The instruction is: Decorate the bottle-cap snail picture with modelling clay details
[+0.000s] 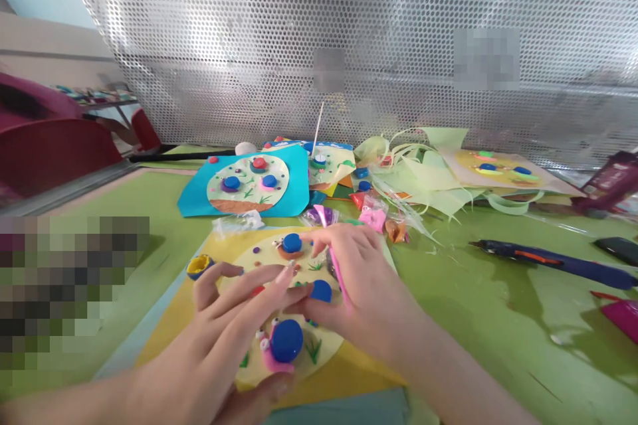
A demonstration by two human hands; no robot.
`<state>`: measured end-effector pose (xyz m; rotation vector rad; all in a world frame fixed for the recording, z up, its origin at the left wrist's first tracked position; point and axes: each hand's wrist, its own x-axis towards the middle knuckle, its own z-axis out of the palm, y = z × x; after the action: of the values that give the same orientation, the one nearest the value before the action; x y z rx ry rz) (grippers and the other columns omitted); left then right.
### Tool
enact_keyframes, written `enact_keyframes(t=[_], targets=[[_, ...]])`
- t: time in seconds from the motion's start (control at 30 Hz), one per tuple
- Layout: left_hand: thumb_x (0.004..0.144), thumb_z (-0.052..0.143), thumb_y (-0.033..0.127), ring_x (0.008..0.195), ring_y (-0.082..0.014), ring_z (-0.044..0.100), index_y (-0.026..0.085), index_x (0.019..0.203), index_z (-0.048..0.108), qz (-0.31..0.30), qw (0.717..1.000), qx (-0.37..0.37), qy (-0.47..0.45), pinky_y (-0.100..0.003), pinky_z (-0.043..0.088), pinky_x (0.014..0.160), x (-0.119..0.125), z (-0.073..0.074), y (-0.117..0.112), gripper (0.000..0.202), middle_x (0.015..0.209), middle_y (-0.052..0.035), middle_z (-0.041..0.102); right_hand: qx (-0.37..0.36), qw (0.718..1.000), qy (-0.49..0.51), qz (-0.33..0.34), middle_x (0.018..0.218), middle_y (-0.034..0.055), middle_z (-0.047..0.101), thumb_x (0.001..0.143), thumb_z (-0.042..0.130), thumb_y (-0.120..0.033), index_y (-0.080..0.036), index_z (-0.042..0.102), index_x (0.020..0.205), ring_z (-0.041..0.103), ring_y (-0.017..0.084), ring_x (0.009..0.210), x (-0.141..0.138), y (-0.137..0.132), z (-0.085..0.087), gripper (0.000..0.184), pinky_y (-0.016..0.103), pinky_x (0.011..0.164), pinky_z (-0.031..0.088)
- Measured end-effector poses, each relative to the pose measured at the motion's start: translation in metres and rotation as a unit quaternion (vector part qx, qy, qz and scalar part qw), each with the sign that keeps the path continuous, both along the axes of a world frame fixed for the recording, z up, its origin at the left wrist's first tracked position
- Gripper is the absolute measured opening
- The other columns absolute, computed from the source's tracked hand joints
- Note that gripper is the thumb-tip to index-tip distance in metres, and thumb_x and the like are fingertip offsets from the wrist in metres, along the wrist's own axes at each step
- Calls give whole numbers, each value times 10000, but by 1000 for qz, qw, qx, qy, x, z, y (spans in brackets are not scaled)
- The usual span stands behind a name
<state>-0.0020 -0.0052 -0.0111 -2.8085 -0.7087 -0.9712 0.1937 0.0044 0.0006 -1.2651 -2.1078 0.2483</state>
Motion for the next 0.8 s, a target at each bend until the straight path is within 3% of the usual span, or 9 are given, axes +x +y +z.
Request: enact_keyframes(t=[0.17, 0.27, 0.37, 0.57, 0.8], targets=[[909, 367, 347, 1091, -289, 553, 81, 1408, 15, -21, 999, -4, 27, -422, 357, 903, 6, 1, -1, 666, 1076, -127, 662, -1, 999, 4, 41, 1006, 55, 616, 774, 536, -300, -211, 483, 964, 556, 247, 956, -19, -2, 0, 216, 400, 799, 442], [869, 440, 283, 1093, -262, 546, 104, 1390, 118, -2, 1000, -24, 10, -395, 271, 943, 3, 1, 0, 638, 1016, -78, 685, -6, 1000, 10, 23, 1004, 48, 622, 744, 622, -345, -219, 463, 962, 558, 252, 965, -13, -1, 0, 298, 389, 780, 454], [829, 467, 233, 1155, -220, 490, 131, 1366, 193, 17, 998, -52, -41, -354, 193, 974, -2, -1, 0, 611, 1097, -62, 658, -7, 1000, 14, -10, 1069, 51, 614, 725, 690, -377, -242, 421, 925, 560, 270, 997, 2, 1, -1, 362, 400, 780, 451], [840, 456, 245, 1140, -190, 510, 138, 1373, 179, 13, 996, -72, -59, -337, 155, 1007, -4, -4, -3, 611, 1107, -41, 658, -9, 1000, 2, 6, 1032, 39, 611, 732, 697, -356, -246, 428, 948, 561, 254, 986, 2, -1, 1, 361, 399, 812, 436], [884, 390, 307, 1137, -253, 528, 128, 1350, 163, 10, 997, -82, 0, -441, 309, 940, 2, 0, -5, 549, 1149, -126, 626, -19, 999, -2, 35, 996, 40, 621, 690, 706, -297, -214, 483, 1030, 572, 243, 950, -14, -4, 1, 415, 374, 795, 447]])
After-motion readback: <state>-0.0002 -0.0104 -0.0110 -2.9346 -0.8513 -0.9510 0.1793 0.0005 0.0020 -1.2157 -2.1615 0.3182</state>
